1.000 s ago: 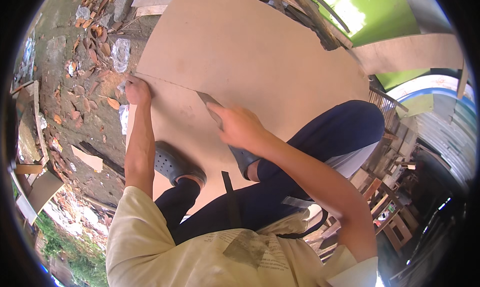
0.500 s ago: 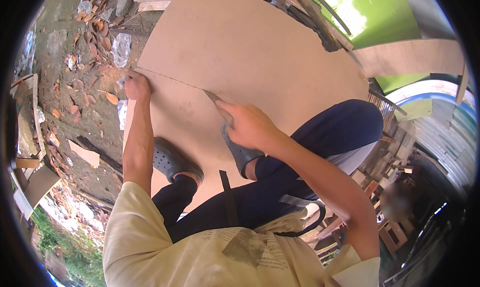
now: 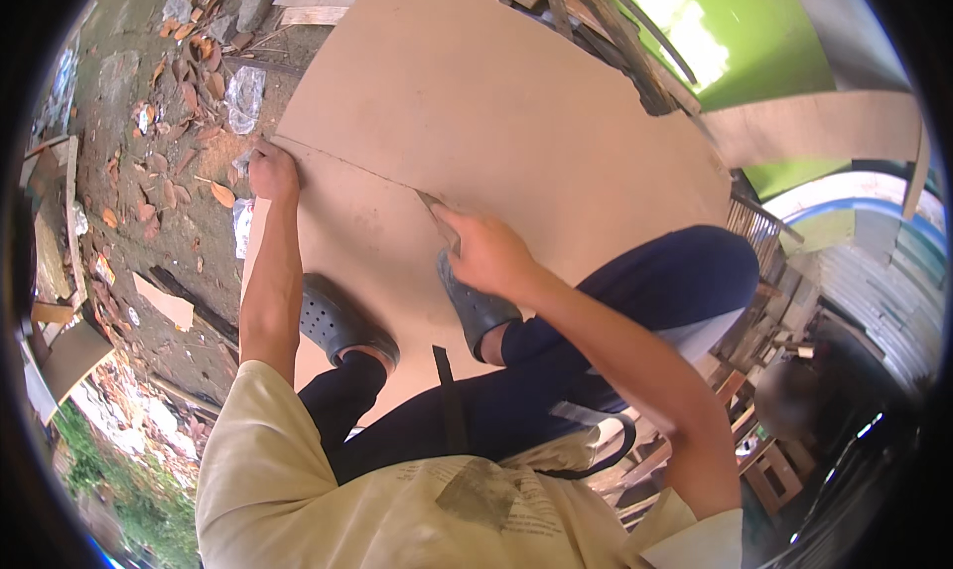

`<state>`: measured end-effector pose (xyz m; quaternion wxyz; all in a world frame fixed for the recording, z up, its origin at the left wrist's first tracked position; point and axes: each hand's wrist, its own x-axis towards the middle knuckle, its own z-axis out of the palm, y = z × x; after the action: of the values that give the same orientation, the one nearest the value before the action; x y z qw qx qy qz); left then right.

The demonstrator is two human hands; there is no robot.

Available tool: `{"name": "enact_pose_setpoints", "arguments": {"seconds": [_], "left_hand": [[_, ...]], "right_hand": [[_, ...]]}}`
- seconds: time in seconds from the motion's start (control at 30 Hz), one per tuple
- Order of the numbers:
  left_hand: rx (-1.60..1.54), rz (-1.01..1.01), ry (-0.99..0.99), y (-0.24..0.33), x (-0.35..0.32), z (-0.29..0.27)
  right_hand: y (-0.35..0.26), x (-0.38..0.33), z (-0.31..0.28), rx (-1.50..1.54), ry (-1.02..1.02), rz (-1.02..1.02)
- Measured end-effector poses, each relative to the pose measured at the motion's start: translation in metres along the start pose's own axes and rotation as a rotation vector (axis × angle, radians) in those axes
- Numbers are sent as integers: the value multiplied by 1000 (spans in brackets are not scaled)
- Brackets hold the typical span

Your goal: The person positions a large board on a makeshift work surface, then uses a hand saw to cut the board into smaller pieces. The person adjusts the board's position and continues sawing until the cut is complete.

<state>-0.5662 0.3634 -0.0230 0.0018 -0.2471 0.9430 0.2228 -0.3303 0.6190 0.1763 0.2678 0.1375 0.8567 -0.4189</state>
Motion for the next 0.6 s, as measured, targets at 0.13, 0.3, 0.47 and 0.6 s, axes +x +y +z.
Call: {"name": "enact_pose_setpoints", "arguments": {"seconds": [0.13, 0.3, 0.47, 0.6], "left_hand": [[94, 15, 29, -5, 8, 3], [41, 41, 61, 0, 0, 7], [48, -28, 35, -4, 9, 8], [40, -53, -91, 5, -1, 2]], "right_hand": [[-33, -31, -31, 64, -49, 82], [3, 2, -6, 31, -63, 112], [0, 16, -5, 5, -111, 120], [-23, -23, -38, 60, -188, 212]]}}
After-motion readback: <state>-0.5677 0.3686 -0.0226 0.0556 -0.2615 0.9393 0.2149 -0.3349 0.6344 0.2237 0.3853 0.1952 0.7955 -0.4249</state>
